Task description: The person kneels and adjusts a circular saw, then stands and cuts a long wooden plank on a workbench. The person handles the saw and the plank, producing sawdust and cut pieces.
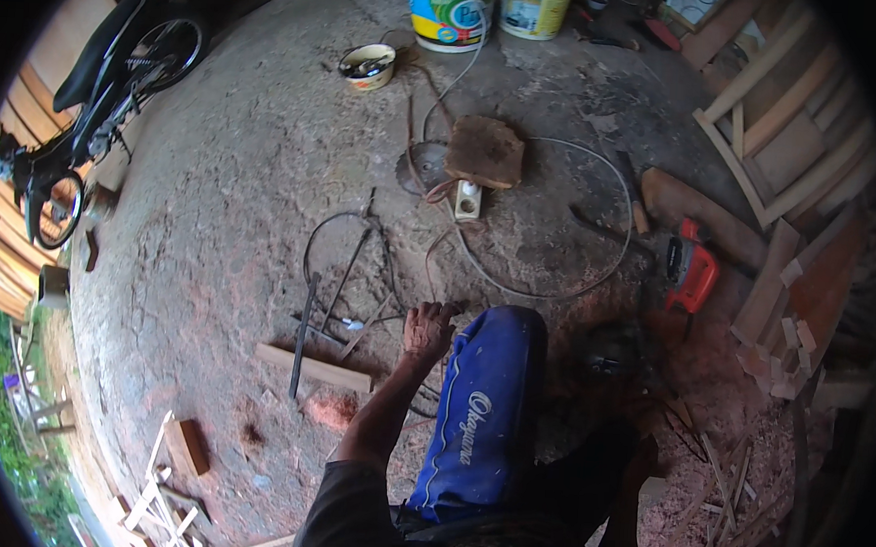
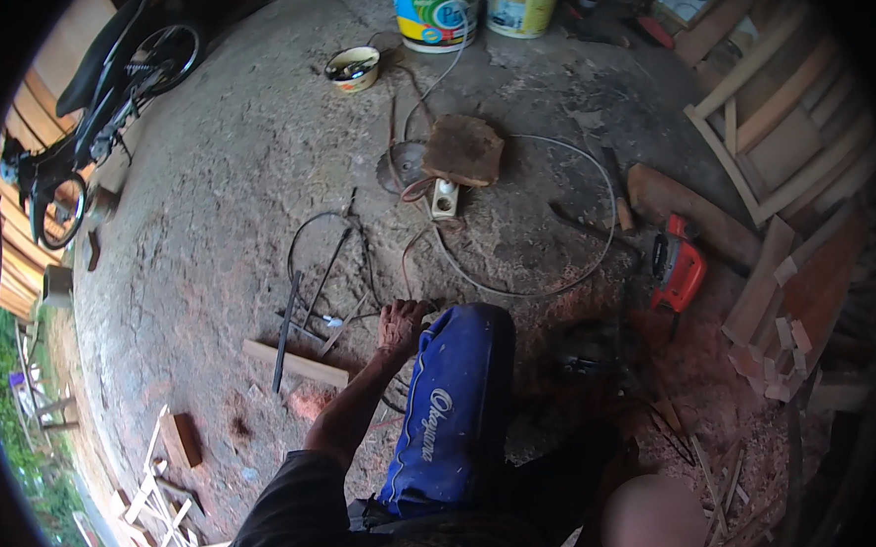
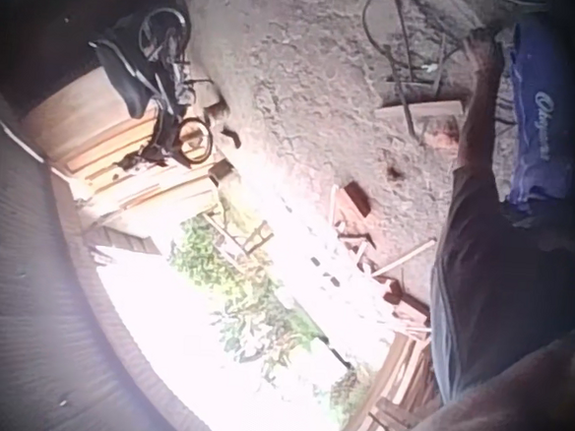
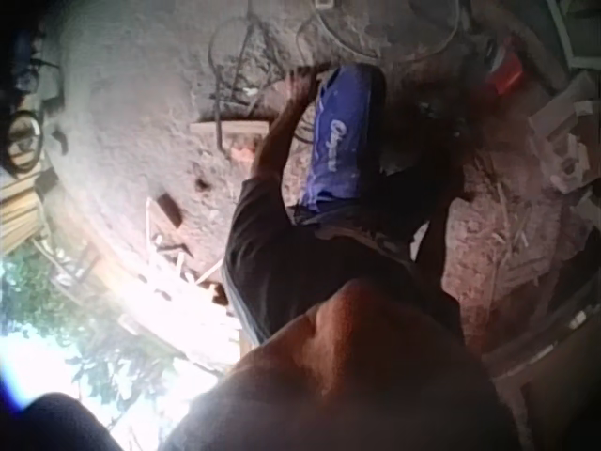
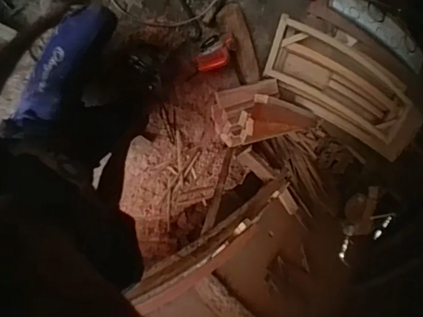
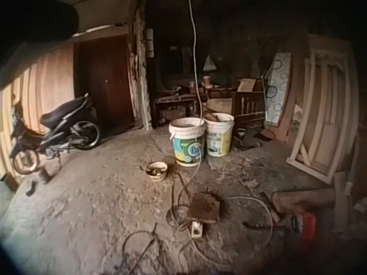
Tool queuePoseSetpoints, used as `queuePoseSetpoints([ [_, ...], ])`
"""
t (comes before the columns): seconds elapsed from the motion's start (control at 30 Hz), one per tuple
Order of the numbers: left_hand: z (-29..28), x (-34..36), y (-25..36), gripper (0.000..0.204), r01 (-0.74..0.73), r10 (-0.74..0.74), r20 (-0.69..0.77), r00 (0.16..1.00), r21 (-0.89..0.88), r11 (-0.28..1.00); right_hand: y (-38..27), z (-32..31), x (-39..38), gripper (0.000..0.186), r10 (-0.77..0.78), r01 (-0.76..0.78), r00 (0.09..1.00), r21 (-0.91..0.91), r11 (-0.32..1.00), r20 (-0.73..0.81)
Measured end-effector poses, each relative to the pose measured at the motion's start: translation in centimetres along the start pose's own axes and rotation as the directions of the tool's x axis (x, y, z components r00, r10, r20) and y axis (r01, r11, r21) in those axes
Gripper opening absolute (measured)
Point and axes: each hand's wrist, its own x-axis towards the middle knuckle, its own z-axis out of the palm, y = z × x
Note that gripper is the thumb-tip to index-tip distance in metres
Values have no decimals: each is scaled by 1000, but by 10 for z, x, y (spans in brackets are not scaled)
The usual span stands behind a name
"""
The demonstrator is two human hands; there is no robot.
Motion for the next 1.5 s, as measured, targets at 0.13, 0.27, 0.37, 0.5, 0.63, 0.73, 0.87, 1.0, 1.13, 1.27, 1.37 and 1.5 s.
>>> queuePoseSetpoints([
  [0.13, 17, 33, -13, 33, -64, 61, 92, 994, 33, 997, -43, -7, -9, 43, 37, -38, 999, -28, 999, -20],
  [0.27, -29, 100, 11, 31, -3, -24, -102, 994, -250, 968, -59, -15, -19, 43, 140, -141, 989, -7, 990, -49],
  [0.37, -49, 182, -32, 30, -204, 168, -255, 952, -122, 971, -63, -9, -15, 44, 135, -134, 991, 35, 990, -18],
  [0.5, -56, 250, -32, 28, 38, -38, -12, 999, -19, 999, -71, -13, -17, 45, 154, -153, 988, 12, 988, -21],
  [0.63, -56, 270, -20, 30, 46, -58, 80, 995, 149, 988, -80, -15, -21, 45, 187, -185, 981, 43, 982, -48],
  [0.73, -49, 284, -15, 30, 49, -72, 110, 991, 195, 979, -87, -15, -23, 45, 173, -167, 983, 91, 982, -67],
  [0.87, -33, 287, -15, 30, 122, -145, 93, 985, 212, 970, -102, -20, -21, 45, 221, -214, 973, 99, 972, -63],
  [1.0, -44, 293, 10, 35, 148, -187, 171, 967, 220, 964, -114, -30, -21, 45, 281, -276, 957, 80, 958, -67],
  [1.13, -40, 303, 4, 45, 232, -272, 195, 942, 207, 951, -112, -22, -18, 45, 291, -286, 955, 79, 955, -59],
  [1.27, -52, 293, 33, 45, 200, -270, 236, 934, 283, 938, -114, -23, -22, 44, 287, -284, 955, 50, 957, -78],
  [1.37, -43, 299, 17, 41, 209, -294, 252, 922, 314, 926, -128, -24, -25, 43, 310, -310, 947, 6, 951, -85],
  [1.5, 14, 317, -54, 37, 178, -276, 133, 952, 492, 852, -121, -10, -19, 41, 358, -346, 931, 153, 926, -62],
])
